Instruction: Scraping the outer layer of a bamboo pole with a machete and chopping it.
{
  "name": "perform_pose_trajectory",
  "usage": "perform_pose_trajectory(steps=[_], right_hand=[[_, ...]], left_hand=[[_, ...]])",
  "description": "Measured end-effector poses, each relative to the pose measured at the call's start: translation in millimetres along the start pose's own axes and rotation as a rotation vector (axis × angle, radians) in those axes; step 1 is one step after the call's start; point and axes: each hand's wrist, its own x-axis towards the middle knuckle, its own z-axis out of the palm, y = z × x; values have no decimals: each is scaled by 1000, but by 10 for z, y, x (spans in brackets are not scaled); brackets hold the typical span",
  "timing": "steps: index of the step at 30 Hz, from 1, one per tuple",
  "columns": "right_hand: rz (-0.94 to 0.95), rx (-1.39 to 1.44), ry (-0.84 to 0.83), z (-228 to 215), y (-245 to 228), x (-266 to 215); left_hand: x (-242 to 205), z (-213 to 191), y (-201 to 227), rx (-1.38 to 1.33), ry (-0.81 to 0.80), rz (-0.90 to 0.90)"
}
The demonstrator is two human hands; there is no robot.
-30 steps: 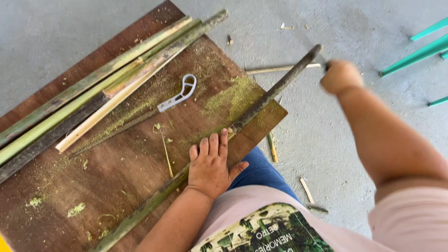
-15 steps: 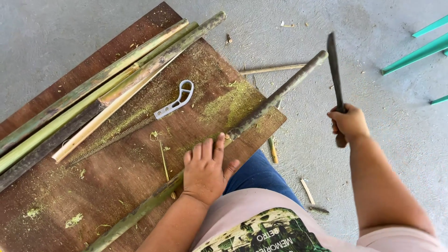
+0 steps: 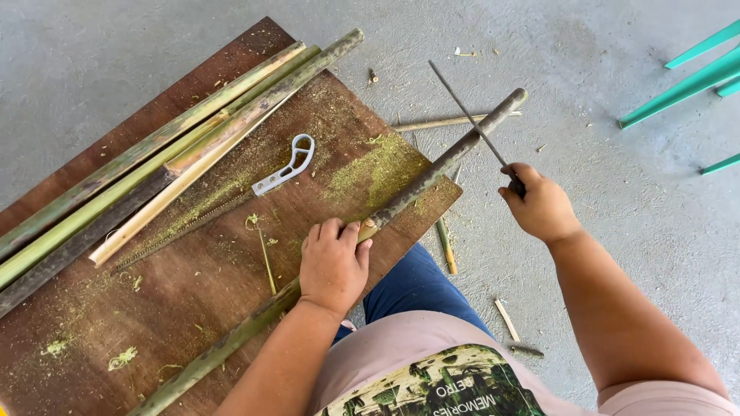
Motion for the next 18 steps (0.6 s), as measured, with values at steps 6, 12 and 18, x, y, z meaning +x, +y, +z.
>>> perform_pose_trajectory(steps=[6, 12, 18], right_hand=[[179, -386, -79, -155, -329, 337], [182, -431, -278, -31, -668, 186], [331, -298, -100, -111, -110, 765]], left_hand=[[-113, 174, -2, 115, 103, 78], [-158, 183, 22, 122, 46, 51], [-174, 231, -6, 152, 156, 123]])
